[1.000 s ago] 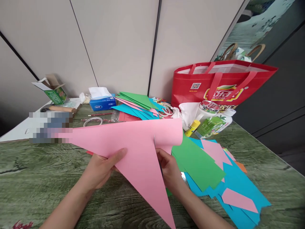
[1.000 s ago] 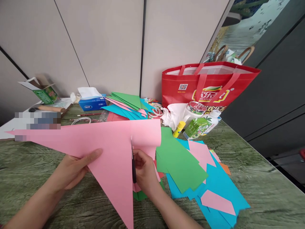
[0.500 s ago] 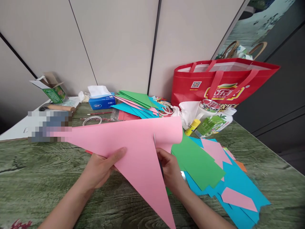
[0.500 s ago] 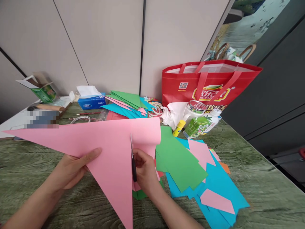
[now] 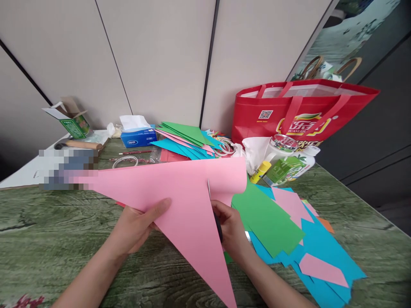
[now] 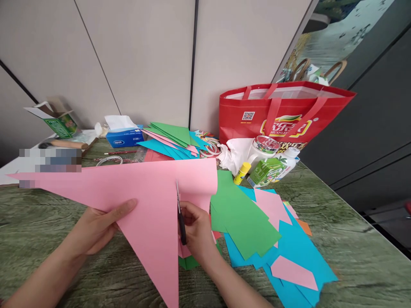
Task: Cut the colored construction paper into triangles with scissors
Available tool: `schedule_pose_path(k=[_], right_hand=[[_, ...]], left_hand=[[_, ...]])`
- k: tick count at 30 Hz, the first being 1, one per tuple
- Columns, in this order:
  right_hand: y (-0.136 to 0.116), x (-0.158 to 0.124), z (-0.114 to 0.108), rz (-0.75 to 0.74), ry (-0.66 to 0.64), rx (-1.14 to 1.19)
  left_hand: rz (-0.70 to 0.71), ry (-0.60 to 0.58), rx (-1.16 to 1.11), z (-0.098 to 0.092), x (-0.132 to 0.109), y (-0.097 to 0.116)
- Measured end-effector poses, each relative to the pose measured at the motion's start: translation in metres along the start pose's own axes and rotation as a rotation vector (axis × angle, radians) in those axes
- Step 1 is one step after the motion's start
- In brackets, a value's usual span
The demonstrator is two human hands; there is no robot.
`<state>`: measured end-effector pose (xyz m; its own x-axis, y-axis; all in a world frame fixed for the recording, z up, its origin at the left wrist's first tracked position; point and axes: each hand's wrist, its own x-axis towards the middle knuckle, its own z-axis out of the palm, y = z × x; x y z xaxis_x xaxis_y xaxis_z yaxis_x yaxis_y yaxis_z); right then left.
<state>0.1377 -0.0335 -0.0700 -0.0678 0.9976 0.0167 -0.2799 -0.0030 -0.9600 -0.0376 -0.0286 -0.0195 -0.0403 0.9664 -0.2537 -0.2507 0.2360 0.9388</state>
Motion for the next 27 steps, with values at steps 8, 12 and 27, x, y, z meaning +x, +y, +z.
schedule_pose_path(k=[8, 12, 27], right_hand=[[-0.003, 0.001, 0.001, 0.006, 0.007, 0.013], [-0.004, 0.001, 0.002, -0.004, 0.012, 0.005], [-0.002, 0.001, 0.000, -0.017, -0.024, 0.004]], left_hand=[[0.000, 0.003, -0.016, 0.001, -0.001, -0.001], [-0.007, -0.003, -0.020, 0.001, -0.001, 0.000], [0.086, -0.018, 0.046, -0.009, 0.004, 0.006]])
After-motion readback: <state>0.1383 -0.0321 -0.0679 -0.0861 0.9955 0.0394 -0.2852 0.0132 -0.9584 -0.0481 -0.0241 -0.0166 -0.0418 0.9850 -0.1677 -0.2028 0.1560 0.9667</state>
